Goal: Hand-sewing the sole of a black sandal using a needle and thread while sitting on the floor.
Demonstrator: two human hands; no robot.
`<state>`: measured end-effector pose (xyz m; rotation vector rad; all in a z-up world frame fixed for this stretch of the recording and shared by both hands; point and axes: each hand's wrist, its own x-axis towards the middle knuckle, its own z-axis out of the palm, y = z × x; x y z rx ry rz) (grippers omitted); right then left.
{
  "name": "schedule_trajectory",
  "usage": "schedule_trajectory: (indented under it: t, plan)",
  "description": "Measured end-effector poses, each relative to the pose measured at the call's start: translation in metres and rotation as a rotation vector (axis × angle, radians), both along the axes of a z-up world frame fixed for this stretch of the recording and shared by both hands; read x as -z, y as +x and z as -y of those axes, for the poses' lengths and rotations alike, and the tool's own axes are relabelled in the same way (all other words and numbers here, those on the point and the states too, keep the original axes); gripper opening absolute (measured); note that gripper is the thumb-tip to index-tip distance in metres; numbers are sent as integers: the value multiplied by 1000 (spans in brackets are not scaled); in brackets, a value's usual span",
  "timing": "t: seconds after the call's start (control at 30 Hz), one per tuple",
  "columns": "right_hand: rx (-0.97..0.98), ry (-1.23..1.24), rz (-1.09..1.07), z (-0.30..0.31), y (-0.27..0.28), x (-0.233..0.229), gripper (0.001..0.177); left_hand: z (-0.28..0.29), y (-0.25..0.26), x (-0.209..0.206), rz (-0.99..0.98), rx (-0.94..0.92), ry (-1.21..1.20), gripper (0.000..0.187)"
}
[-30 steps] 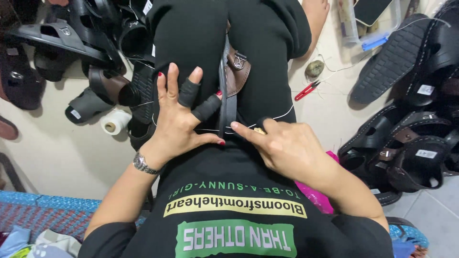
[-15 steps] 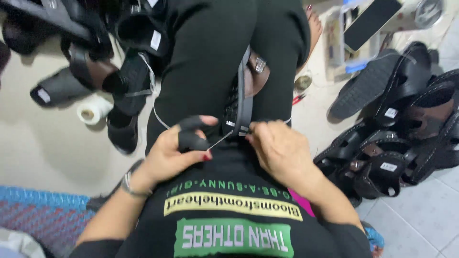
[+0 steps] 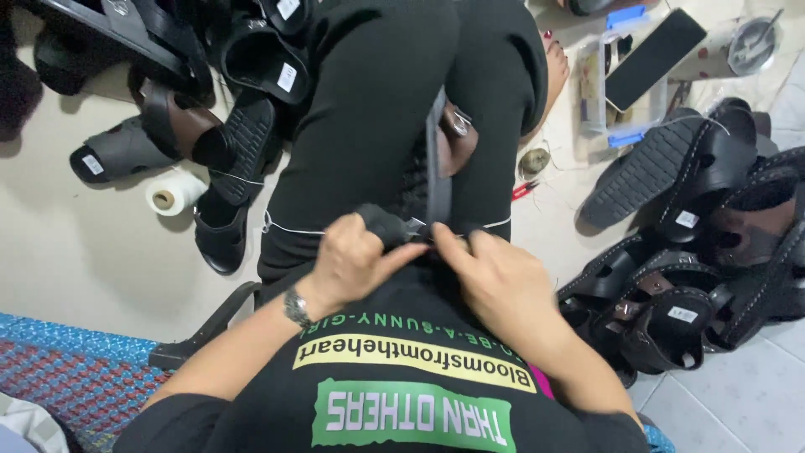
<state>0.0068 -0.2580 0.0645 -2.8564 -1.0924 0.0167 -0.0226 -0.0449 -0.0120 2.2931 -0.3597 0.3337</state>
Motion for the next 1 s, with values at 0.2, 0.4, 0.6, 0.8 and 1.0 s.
schedule_trajectory:
  t: [0.2,0.4,0.6,0.8,1.0]
  plan:
    - [223,178,-644,50,-2,-39,56,-24,-3,-9,-287,-63,-273,59]
    - [283,1063,-808,30,-18,65,11,-32,11,-18,-286,117,-133,56]
    - [518,1256,-950,47,-23,73,48,-8,26,8,-42,174,92,45]
    - [311,717,-628,34,-4,55,25,-7,26,9,-1,159,118,43]
    - [353,568,-549,28,-4,35,38,-23,31,-13,-164,220,-64,56]
